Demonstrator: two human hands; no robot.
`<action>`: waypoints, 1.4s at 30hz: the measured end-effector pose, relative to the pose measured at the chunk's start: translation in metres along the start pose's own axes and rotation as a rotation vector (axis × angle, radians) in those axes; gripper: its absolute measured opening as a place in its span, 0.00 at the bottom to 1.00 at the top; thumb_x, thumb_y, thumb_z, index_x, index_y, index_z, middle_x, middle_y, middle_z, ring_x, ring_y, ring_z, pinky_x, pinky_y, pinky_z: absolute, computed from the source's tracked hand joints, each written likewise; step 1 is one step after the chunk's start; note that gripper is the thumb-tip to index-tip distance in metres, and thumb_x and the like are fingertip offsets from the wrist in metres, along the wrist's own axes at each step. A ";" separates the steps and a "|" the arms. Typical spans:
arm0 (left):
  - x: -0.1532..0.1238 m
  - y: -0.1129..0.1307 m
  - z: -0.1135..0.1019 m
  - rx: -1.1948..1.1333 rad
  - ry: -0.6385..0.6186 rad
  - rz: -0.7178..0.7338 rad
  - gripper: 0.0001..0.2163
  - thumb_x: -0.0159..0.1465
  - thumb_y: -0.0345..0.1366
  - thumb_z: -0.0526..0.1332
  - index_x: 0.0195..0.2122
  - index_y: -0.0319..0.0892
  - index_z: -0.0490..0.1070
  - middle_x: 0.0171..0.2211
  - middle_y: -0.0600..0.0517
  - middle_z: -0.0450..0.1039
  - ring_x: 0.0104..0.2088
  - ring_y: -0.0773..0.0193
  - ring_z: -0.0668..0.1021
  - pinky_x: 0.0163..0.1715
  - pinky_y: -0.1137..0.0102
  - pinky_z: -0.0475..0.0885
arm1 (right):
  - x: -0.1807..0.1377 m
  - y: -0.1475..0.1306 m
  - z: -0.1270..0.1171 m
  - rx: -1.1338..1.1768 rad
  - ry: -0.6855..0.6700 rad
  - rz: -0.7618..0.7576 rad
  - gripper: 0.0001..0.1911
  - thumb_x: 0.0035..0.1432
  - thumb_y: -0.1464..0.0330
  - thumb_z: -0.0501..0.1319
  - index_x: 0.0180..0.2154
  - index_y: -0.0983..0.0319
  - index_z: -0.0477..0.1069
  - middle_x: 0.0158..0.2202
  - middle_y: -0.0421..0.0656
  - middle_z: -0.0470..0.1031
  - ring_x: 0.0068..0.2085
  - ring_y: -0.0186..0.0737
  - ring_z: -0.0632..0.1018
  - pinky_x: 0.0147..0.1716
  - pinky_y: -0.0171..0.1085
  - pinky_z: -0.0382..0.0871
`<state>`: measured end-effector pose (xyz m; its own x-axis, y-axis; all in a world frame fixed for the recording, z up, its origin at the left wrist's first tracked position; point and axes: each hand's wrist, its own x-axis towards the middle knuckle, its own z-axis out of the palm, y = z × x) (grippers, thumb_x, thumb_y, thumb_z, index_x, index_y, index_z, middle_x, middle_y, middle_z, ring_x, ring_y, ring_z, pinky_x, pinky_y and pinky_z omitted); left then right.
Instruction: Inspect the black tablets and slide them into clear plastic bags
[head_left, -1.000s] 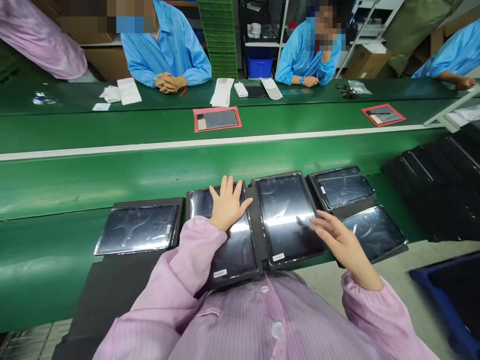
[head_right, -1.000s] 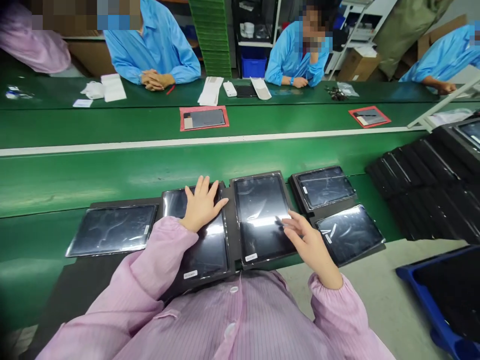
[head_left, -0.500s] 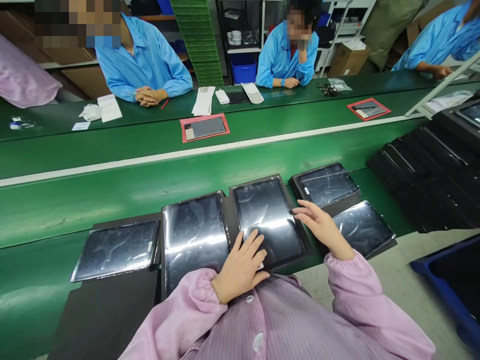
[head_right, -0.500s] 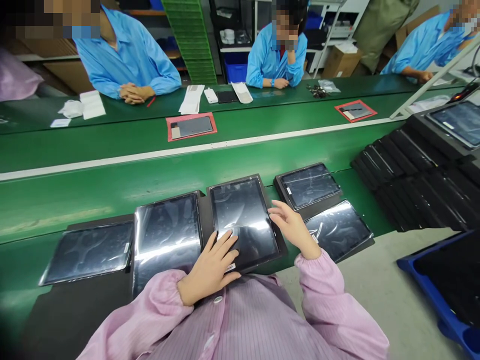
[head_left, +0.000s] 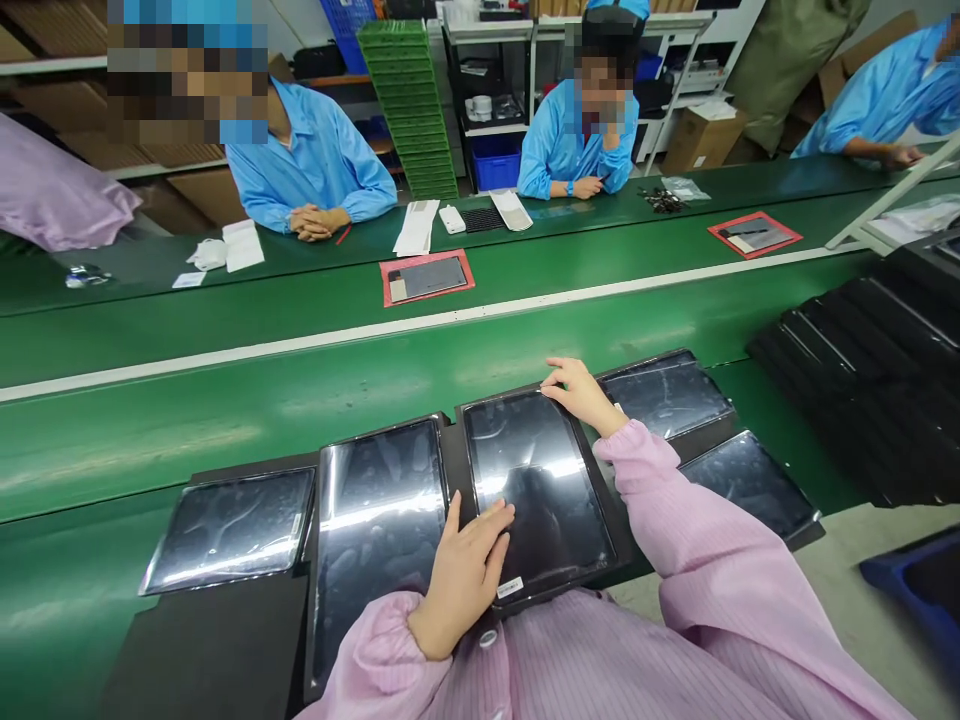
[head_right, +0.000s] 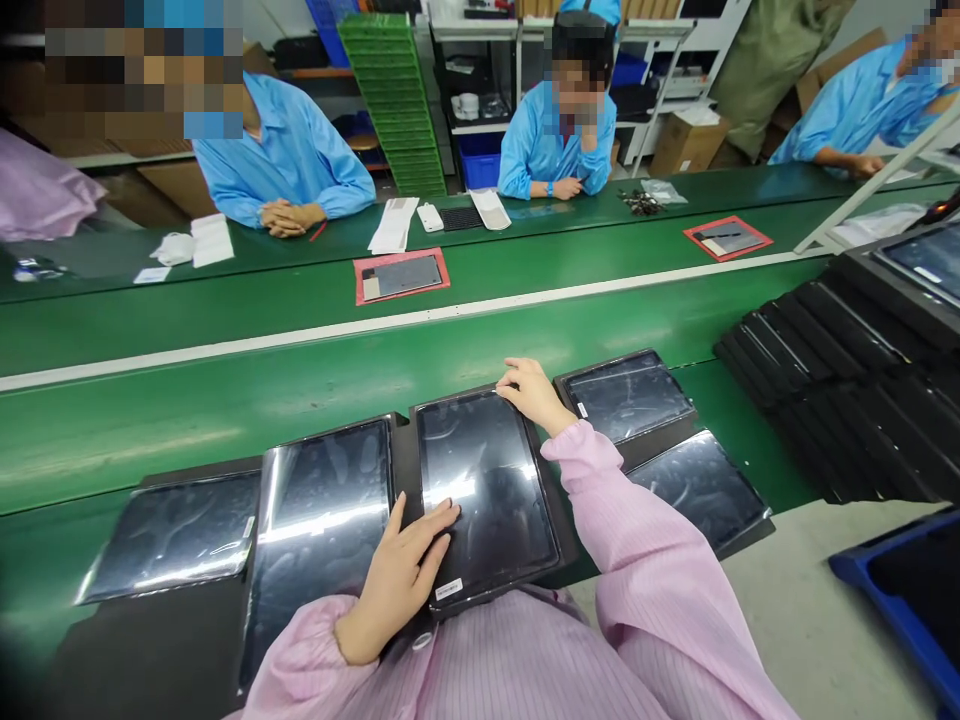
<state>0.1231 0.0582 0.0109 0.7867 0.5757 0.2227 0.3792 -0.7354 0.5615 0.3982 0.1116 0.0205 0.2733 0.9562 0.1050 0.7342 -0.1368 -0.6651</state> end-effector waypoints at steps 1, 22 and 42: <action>0.000 -0.001 0.000 -0.044 0.005 -0.046 0.14 0.65 0.29 0.47 0.47 0.46 0.67 0.41 0.49 0.79 0.43 0.59 0.80 0.59 0.44 0.54 | -0.005 -0.005 0.000 -0.007 0.006 -0.025 0.08 0.53 0.74 0.60 0.24 0.60 0.72 0.46 0.48 0.74 0.54 0.50 0.68 0.55 0.55 0.59; 0.043 -0.043 -0.019 -0.086 -0.019 -0.252 0.30 0.61 0.28 0.44 0.65 0.37 0.37 0.51 0.43 0.72 0.57 0.61 0.69 0.58 0.54 0.60 | -0.155 0.005 -0.025 -0.156 -0.212 -0.645 0.25 0.58 0.83 0.47 0.50 0.56 0.68 0.52 0.44 0.72 0.59 0.39 0.66 0.55 0.49 0.63; 0.029 -0.030 -0.040 0.095 -0.416 0.107 0.22 0.52 0.20 0.45 0.36 0.45 0.75 0.51 0.47 0.73 0.57 0.55 0.68 0.56 0.40 0.54 | -0.089 -0.023 -0.031 0.232 0.006 0.503 0.25 0.60 0.50 0.44 0.27 0.60 0.67 0.24 0.45 0.75 0.24 0.41 0.76 0.26 0.38 0.69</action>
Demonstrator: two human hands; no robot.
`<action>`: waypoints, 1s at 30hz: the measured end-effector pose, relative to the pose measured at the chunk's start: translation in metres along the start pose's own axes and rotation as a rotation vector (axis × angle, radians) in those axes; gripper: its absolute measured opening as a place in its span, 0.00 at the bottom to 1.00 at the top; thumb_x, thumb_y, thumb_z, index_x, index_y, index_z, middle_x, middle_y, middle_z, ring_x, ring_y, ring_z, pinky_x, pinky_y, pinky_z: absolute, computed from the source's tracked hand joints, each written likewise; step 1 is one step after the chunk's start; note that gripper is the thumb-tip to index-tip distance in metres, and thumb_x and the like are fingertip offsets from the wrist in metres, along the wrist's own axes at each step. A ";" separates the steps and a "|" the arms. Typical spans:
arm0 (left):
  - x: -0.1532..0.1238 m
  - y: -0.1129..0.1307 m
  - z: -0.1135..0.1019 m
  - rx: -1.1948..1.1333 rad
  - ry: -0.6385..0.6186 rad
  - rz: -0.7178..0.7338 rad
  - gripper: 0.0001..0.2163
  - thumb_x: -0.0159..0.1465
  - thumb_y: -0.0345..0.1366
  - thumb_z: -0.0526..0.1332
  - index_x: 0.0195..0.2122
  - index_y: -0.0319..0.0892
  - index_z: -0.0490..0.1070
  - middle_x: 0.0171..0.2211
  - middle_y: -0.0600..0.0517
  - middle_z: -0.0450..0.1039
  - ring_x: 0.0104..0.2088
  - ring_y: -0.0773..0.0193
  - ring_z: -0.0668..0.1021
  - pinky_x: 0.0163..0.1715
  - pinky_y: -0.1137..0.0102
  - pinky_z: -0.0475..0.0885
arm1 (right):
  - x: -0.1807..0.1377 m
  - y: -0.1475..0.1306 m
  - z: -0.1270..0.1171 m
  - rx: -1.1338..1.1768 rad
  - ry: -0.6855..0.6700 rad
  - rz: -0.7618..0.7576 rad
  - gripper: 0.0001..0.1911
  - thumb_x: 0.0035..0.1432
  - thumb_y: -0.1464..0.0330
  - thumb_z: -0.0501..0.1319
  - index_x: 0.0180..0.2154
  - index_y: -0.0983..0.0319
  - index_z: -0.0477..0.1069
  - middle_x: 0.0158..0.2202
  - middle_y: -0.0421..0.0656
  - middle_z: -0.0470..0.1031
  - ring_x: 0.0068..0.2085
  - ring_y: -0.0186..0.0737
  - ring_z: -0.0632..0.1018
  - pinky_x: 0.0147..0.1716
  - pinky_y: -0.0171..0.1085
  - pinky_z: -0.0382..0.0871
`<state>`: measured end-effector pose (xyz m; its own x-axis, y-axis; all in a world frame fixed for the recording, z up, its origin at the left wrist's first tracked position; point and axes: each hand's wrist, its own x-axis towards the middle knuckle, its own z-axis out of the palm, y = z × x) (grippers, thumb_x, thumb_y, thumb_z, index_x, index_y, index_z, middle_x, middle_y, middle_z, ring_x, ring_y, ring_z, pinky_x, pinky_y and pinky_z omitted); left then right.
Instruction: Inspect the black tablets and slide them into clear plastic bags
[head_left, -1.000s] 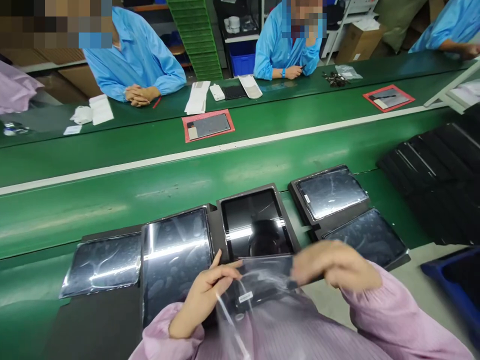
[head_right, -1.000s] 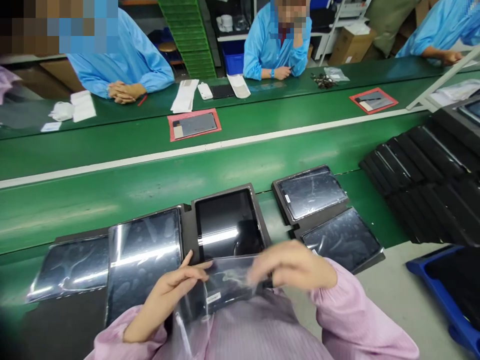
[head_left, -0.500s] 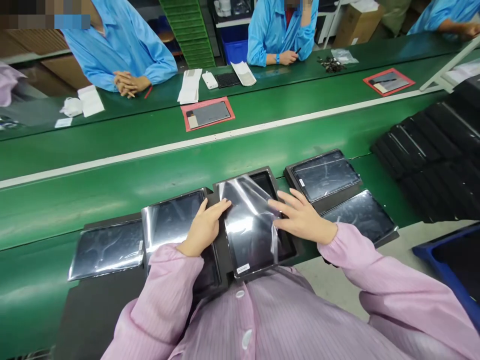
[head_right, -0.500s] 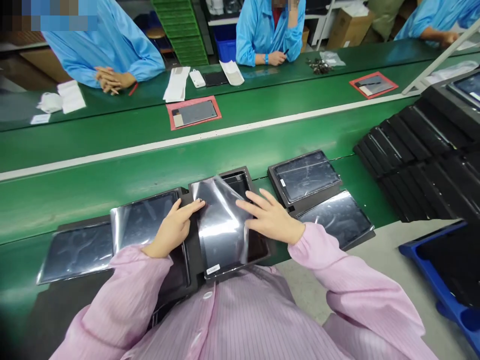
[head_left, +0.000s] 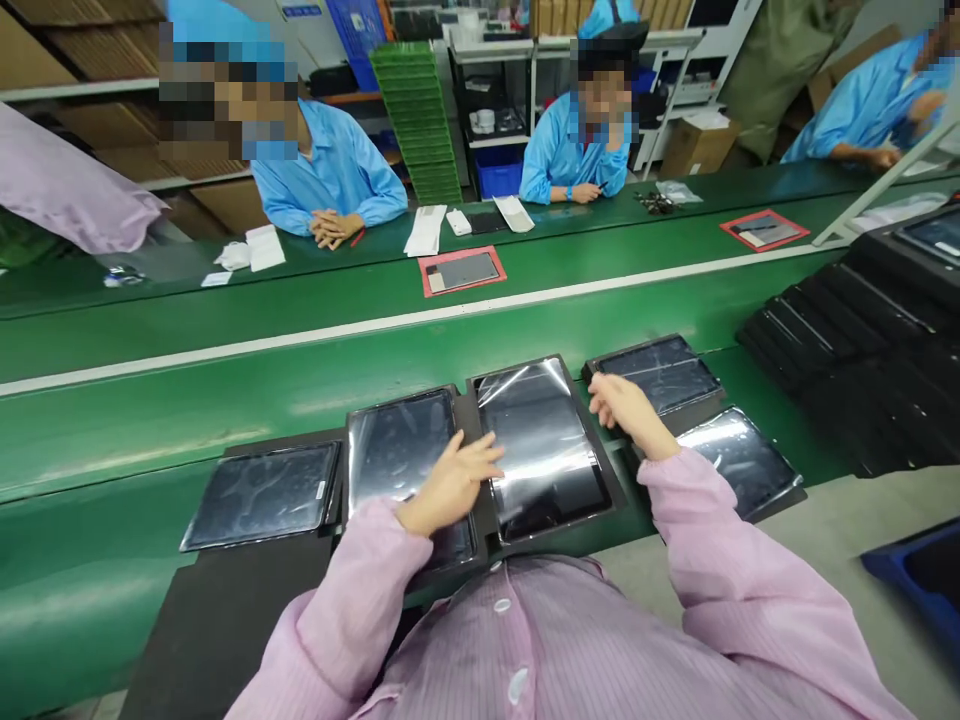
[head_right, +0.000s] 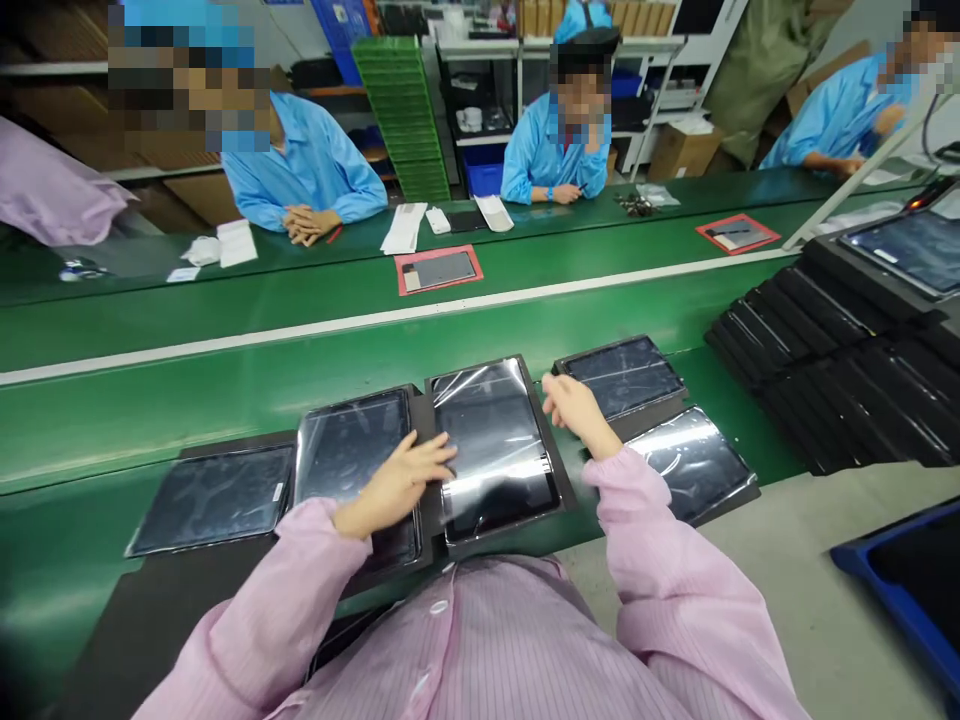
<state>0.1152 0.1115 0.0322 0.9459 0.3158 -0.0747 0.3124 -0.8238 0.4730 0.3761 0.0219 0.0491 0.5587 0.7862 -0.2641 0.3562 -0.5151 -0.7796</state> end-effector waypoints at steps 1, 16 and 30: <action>-0.009 0.010 0.007 0.023 -0.003 0.049 0.22 0.51 0.20 0.47 0.37 0.45 0.75 0.51 0.47 0.73 0.58 0.54 0.68 0.55 0.39 0.54 | -0.007 0.001 0.003 -0.042 0.007 0.010 0.21 0.56 0.50 0.51 0.25 0.59 0.66 0.22 0.45 0.74 0.25 0.43 0.77 0.27 0.40 0.69; -0.043 0.026 0.015 -0.542 0.218 -0.088 0.19 0.51 0.21 0.51 0.41 0.42 0.71 0.56 0.45 0.67 0.60 0.57 0.64 0.61 0.50 0.49 | -0.057 -0.047 0.019 0.462 -0.117 0.067 0.19 0.37 0.55 0.65 0.29 0.59 0.65 0.22 0.38 0.75 0.23 0.40 0.75 0.26 0.38 0.68; -0.107 -0.053 0.034 -1.101 0.950 -0.573 0.27 0.52 0.42 0.60 0.54 0.40 0.61 0.65 0.40 0.50 0.65 0.52 0.51 0.63 0.59 0.47 | -0.058 -0.090 0.155 0.010 -0.043 -0.040 0.12 0.43 0.65 0.62 0.17 0.58 0.59 0.22 0.41 0.69 0.35 0.47 0.75 0.34 0.39 0.63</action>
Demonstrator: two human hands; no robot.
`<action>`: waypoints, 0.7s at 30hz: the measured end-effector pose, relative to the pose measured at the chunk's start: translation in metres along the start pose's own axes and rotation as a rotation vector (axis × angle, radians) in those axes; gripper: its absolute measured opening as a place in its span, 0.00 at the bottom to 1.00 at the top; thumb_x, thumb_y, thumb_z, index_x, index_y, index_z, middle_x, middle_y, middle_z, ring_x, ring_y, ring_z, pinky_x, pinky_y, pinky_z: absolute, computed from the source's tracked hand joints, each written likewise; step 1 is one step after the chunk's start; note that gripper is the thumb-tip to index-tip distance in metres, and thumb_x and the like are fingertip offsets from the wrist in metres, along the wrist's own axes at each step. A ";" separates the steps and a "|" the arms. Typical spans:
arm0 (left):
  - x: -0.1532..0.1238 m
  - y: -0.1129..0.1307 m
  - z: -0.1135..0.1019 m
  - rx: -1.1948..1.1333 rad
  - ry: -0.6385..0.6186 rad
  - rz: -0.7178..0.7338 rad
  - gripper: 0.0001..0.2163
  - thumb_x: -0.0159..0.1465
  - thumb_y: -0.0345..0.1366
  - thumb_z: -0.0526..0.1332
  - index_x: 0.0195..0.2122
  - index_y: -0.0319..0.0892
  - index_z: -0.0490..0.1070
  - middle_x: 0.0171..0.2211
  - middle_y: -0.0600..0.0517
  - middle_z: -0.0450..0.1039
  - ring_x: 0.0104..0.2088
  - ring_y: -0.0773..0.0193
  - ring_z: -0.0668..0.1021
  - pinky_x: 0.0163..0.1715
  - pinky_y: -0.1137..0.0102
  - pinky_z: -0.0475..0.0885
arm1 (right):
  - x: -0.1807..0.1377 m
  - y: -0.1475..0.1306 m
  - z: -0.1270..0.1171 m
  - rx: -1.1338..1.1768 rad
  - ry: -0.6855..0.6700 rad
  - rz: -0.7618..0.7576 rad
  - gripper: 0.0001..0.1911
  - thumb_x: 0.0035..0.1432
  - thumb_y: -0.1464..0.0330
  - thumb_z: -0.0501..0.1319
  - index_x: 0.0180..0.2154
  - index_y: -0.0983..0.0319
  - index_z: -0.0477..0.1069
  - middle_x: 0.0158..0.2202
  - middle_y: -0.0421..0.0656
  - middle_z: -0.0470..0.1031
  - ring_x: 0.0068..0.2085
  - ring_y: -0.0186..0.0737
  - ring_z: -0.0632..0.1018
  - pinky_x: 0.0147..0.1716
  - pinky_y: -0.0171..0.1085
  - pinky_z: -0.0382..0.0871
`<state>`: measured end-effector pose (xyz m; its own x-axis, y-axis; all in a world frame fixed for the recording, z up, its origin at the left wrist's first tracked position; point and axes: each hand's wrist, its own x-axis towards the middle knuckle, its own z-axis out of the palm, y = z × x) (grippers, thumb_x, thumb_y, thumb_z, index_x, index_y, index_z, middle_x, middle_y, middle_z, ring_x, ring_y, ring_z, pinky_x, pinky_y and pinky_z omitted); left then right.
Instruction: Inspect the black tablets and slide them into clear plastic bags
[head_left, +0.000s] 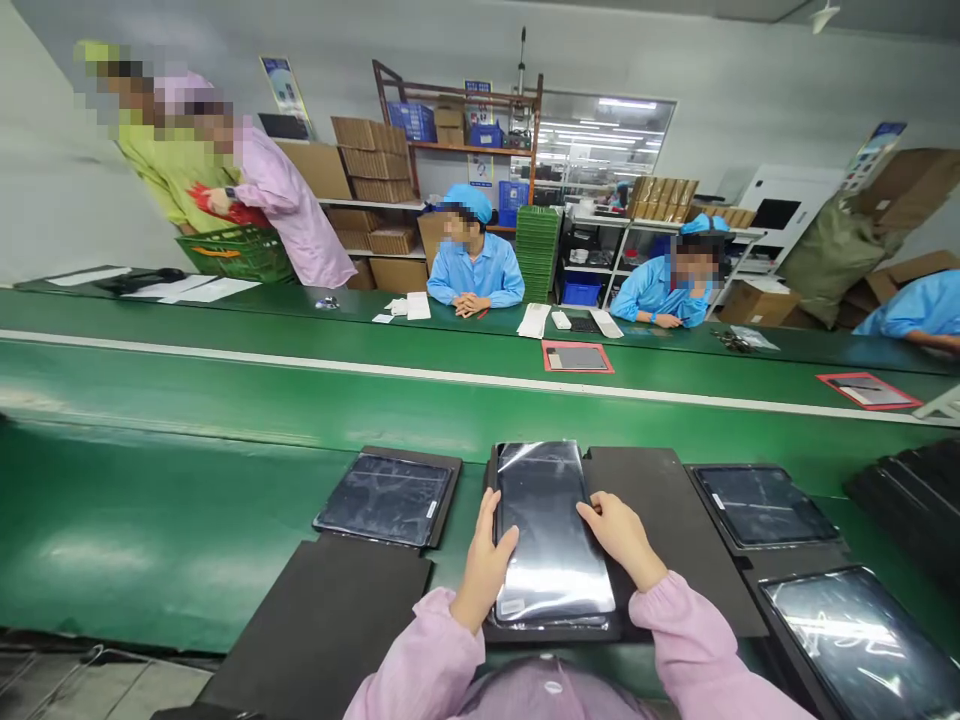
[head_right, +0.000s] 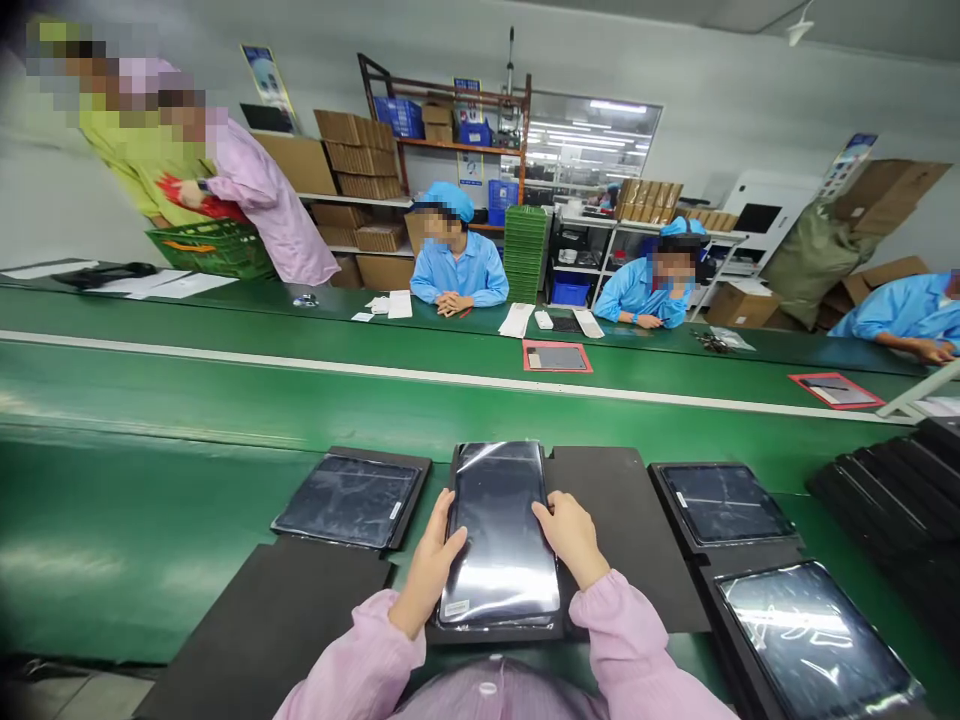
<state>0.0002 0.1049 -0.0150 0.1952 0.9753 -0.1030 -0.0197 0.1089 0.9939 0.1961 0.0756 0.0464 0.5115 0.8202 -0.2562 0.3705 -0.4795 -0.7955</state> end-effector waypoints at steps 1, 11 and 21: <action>0.000 -0.002 0.000 -0.030 0.003 0.002 0.28 0.52 0.42 0.61 0.54 0.40 0.61 0.65 0.40 0.50 0.65 0.52 0.50 0.63 0.59 0.46 | 0.003 0.000 0.000 -0.020 0.006 0.009 0.14 0.44 0.65 0.62 0.16 0.57 0.58 0.20 0.41 0.67 0.34 0.47 0.75 0.33 0.39 0.62; 0.012 0.034 -0.002 -0.171 0.219 -0.163 0.30 0.46 0.43 0.67 0.51 0.40 0.65 0.52 0.38 0.69 0.54 0.48 0.70 0.53 0.56 0.65 | -0.018 -0.008 0.009 0.285 -0.108 -0.097 0.17 0.47 0.53 0.59 0.29 0.62 0.69 0.28 0.43 0.76 0.32 0.43 0.76 0.32 0.39 0.69; -0.002 0.081 0.023 -0.398 0.087 0.180 0.17 0.40 0.48 0.70 0.24 0.40 0.74 0.22 0.50 0.76 0.25 0.61 0.77 0.30 0.68 0.73 | -0.040 0.019 -0.042 0.618 -0.026 -0.396 0.22 0.37 0.51 0.68 0.31 0.58 0.72 0.25 0.41 0.72 0.30 0.40 0.73 0.34 0.40 0.71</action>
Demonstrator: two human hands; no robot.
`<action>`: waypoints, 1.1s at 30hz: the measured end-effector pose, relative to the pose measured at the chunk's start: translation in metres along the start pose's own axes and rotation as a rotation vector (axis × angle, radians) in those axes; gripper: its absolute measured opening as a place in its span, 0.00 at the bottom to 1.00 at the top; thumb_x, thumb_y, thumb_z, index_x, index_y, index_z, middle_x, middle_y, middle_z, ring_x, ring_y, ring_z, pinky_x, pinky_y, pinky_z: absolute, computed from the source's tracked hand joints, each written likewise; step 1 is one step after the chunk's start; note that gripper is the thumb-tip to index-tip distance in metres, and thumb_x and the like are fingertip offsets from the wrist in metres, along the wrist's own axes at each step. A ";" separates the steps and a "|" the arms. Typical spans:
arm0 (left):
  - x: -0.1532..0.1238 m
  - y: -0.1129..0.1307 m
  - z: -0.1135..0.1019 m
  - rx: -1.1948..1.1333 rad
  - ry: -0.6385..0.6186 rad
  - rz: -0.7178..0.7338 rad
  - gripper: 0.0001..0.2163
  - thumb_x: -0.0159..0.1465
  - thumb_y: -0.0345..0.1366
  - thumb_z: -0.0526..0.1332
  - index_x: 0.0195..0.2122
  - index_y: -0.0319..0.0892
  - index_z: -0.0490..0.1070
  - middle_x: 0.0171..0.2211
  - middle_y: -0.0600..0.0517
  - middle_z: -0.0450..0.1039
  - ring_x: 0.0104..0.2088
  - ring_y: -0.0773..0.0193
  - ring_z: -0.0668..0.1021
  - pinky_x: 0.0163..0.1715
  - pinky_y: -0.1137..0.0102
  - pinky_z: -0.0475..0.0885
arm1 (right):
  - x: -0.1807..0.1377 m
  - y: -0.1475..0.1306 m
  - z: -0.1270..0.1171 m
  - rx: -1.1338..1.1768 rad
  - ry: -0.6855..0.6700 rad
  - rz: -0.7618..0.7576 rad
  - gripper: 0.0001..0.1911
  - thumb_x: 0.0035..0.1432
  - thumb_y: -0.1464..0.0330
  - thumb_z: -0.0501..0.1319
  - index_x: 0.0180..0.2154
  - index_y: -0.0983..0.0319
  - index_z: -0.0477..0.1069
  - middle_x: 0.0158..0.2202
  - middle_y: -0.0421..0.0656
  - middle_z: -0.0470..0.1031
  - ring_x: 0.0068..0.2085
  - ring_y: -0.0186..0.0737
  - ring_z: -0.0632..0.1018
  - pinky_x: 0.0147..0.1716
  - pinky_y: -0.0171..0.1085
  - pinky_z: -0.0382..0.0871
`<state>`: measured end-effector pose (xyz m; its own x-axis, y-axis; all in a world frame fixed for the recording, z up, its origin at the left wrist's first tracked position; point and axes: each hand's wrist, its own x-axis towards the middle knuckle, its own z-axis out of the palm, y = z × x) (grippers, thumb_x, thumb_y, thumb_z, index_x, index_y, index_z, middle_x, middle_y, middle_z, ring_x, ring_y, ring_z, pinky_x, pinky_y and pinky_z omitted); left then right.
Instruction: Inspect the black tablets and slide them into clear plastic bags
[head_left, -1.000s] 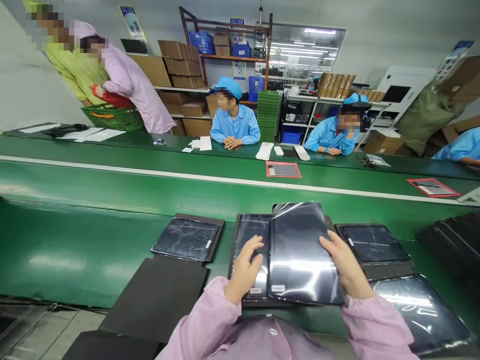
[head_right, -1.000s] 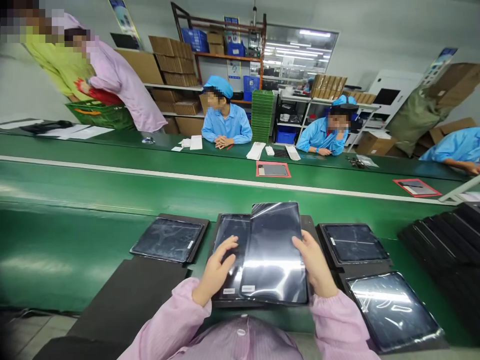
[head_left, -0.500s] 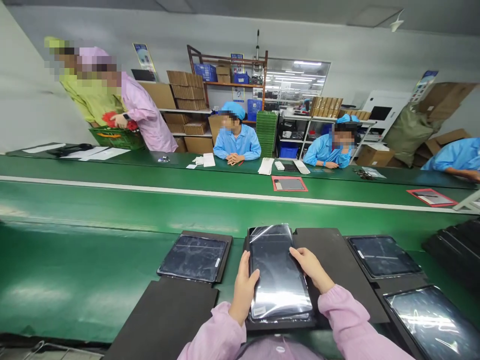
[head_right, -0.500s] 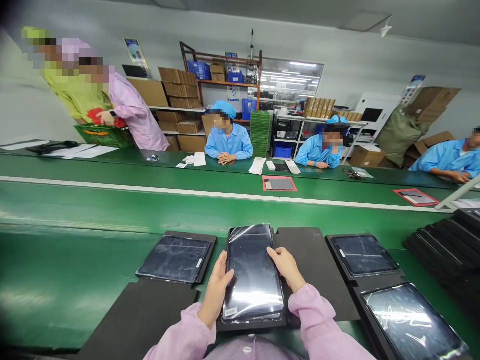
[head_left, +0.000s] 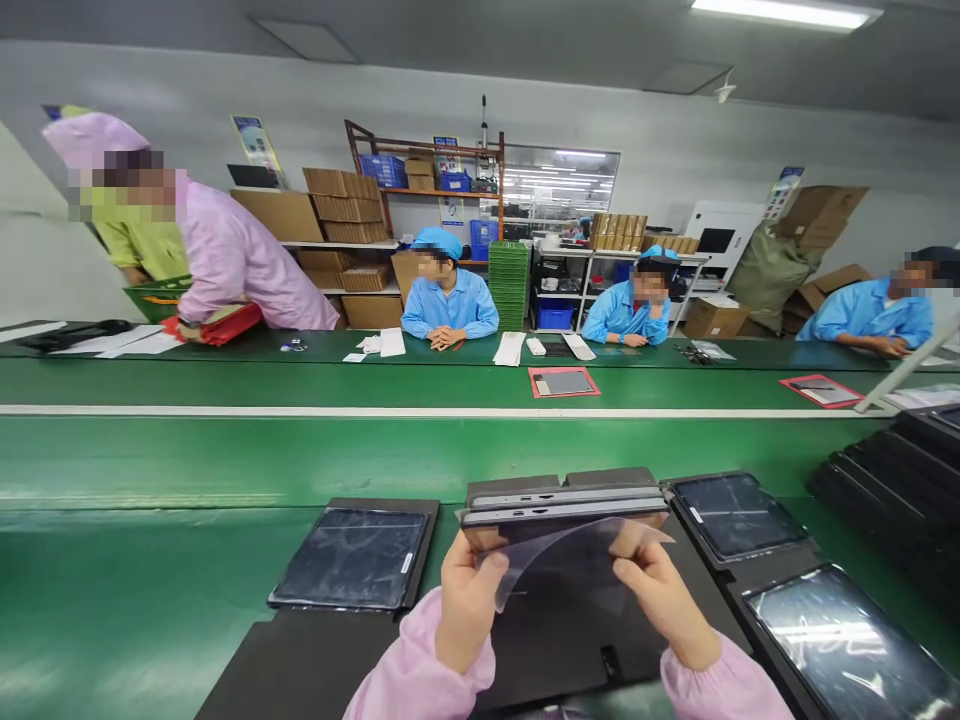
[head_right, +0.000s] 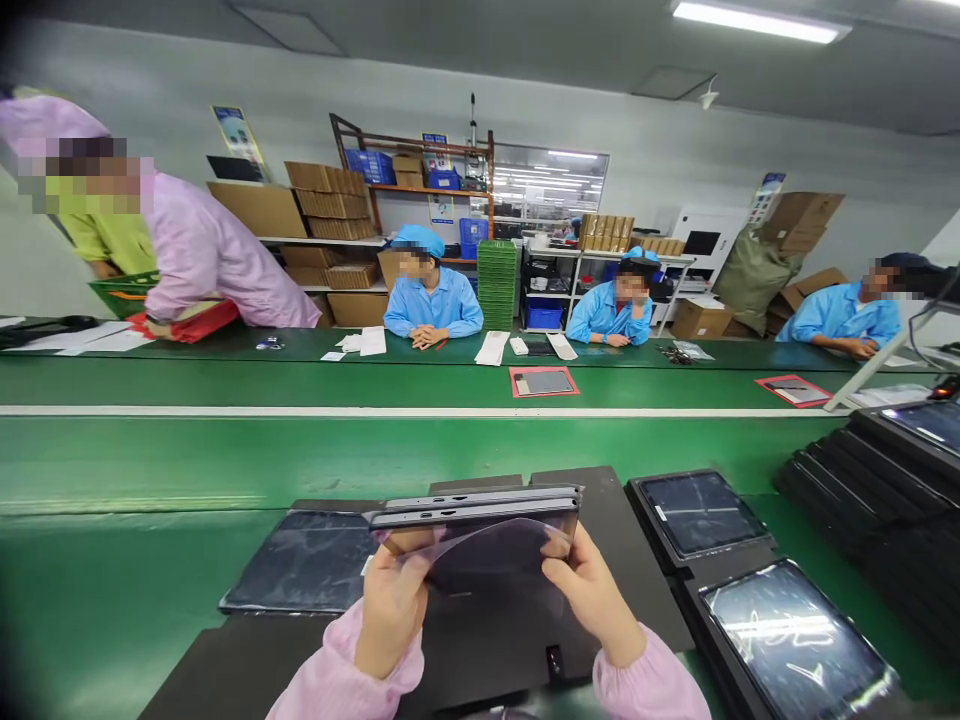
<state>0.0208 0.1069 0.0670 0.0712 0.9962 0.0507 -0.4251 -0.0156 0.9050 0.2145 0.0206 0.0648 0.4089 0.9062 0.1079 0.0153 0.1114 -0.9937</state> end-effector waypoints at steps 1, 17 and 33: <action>0.000 -0.006 0.003 0.020 0.002 0.025 0.17 0.39 0.48 0.70 0.22 0.40 0.73 0.20 0.50 0.76 0.24 0.61 0.76 0.28 0.68 0.72 | 0.002 -0.002 -0.005 -0.022 -0.013 -0.026 0.21 0.38 0.50 0.68 0.30 0.58 0.71 0.24 0.40 0.71 0.28 0.39 0.72 0.32 0.39 0.71; -0.027 0.027 0.021 0.250 -0.481 0.387 0.17 0.51 0.54 0.63 0.30 0.46 0.75 0.26 0.45 0.80 0.28 0.53 0.81 0.28 0.62 0.76 | -0.008 -0.054 -0.012 0.218 -0.189 -0.295 0.16 0.42 0.55 0.70 0.32 0.55 0.72 0.29 0.43 0.80 0.32 0.44 0.80 0.32 0.42 0.75; -0.033 0.017 0.015 0.320 -0.326 0.132 0.26 0.35 0.65 0.64 0.23 0.46 0.70 0.22 0.47 0.78 0.26 0.54 0.79 0.30 0.59 0.73 | 0.004 -0.048 -0.028 0.131 -0.373 -0.195 0.21 0.38 0.53 0.71 0.32 0.56 0.72 0.32 0.44 0.80 0.34 0.46 0.79 0.35 0.46 0.74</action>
<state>0.0251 0.0723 0.0871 0.3367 0.9055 0.2581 -0.1544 -0.2173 0.9638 0.2413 0.0072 0.1124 0.0519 0.9457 0.3209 -0.0657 0.3239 -0.9438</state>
